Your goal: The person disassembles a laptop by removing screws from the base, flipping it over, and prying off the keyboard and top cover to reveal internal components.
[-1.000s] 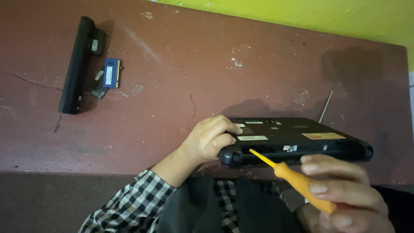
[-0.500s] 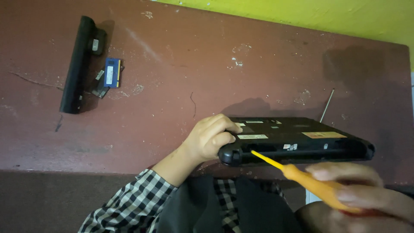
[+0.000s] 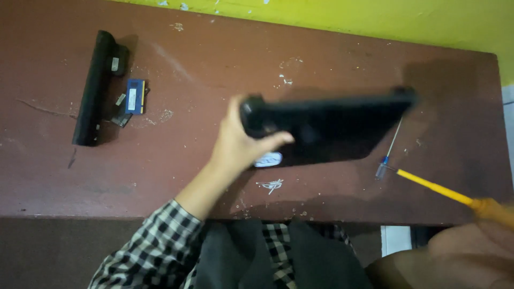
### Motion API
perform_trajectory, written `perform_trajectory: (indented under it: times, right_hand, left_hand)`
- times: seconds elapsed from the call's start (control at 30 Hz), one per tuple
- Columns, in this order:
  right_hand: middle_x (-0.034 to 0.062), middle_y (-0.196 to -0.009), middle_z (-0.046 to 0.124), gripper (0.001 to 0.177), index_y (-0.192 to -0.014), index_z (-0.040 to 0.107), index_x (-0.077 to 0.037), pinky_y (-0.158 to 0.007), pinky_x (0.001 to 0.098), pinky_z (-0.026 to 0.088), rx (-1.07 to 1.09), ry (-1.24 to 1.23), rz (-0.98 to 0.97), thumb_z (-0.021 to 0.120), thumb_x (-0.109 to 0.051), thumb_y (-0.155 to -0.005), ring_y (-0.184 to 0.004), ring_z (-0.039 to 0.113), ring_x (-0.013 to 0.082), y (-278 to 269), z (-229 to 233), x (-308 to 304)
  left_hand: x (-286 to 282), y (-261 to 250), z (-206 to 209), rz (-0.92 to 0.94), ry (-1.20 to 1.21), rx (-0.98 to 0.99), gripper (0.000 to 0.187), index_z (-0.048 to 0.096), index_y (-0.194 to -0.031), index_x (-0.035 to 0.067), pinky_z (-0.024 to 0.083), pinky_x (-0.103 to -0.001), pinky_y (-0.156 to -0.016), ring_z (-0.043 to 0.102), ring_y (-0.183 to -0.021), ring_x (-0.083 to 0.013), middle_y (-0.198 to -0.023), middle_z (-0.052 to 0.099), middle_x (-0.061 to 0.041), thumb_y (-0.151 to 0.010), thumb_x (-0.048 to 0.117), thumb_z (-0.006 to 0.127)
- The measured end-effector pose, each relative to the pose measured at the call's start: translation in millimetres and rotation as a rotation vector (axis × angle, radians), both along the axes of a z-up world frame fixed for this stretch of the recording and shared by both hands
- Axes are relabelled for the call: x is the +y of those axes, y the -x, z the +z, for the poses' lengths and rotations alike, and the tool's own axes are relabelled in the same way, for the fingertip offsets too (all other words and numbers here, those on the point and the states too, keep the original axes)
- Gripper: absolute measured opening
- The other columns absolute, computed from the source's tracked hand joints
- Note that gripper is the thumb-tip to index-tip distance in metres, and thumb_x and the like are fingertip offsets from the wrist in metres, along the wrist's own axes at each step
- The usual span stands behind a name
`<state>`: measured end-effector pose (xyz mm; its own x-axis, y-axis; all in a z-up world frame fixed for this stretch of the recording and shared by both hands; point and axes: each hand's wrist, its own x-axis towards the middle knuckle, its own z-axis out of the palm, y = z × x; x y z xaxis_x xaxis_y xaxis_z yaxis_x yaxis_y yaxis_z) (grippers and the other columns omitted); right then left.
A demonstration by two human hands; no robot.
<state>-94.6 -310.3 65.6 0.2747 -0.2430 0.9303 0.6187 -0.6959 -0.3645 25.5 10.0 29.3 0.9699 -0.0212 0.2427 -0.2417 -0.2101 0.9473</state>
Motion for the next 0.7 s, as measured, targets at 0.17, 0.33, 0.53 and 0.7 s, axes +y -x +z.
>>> perform_trajectory:
  times: [0.17, 0.33, 0.53, 0.7]
  right_hand:
    - [0.0437, -0.125, 0.047, 0.033, -0.133, 0.031, 0.018, -0.106, 0.0562, 0.047, 0.172, 0.254, -0.407, 0.040, 0.034, -0.105, -0.112, 0.054, 0.0544, -10.0, 23.7, 53.0]
    - [-0.0008, -0.133, 0.053, 0.020, -0.121, 0.054, -0.019, -0.093, 0.0330, 0.046, 0.241, -0.847, 0.318, 0.052, -0.020, -0.101, -0.112, 0.055, 0.0193, -29.1, 8.3, 38.9]
    - [-0.0033, -0.127, 0.053, 0.018, -0.118, 0.053, -0.024, -0.108, 0.0300, 0.050, 0.327, -0.862, 0.390, 0.054, -0.014, -0.103, -0.116, 0.054, 0.0077, -25.0, 23.5, 65.7]
    - [-0.0039, -0.124, 0.051, 0.012, -0.111, 0.056, -0.030, -0.086, 0.0343, 0.053, 0.387, -0.869, 0.409, 0.060, -0.023, -0.103, -0.103, 0.058, 0.0178, -23.8, 27.8, 76.7]
  left_hand:
    - [26.5, -37.6, 8.7, 0.110, -0.288, 0.524, 0.088, 0.047, -0.127, 0.010, 0.051, -0.037, -0.091, 0.063, -0.113, -0.0246, -0.120, 0.066, -0.009, -0.059, 0.050, 0.085]
    - [33.2, -42.0, 22.7, 0.066, -0.538, 0.675, 0.078, 0.057, -0.121, 0.013, 0.051, -0.038, -0.088, 0.064, -0.109, -0.0260, -0.114, 0.069, -0.005, -0.062, 0.060, 0.077]
    - [31.1, -38.6, 32.4, 0.048, -0.755, 0.682, 0.065, 0.056, -0.090, 0.010, 0.050, -0.038, -0.067, 0.064, -0.082, -0.0265, -0.084, 0.066, -0.004, -0.070, 0.071, 0.070]
    - [32.4, -37.5, 26.5, 0.047, -0.880, 0.646, 0.064, 0.063, -0.080, 0.013, 0.051, -0.038, -0.061, 0.067, -0.074, -0.0263, -0.076, 0.068, -0.002, -0.071, 0.077, 0.065]
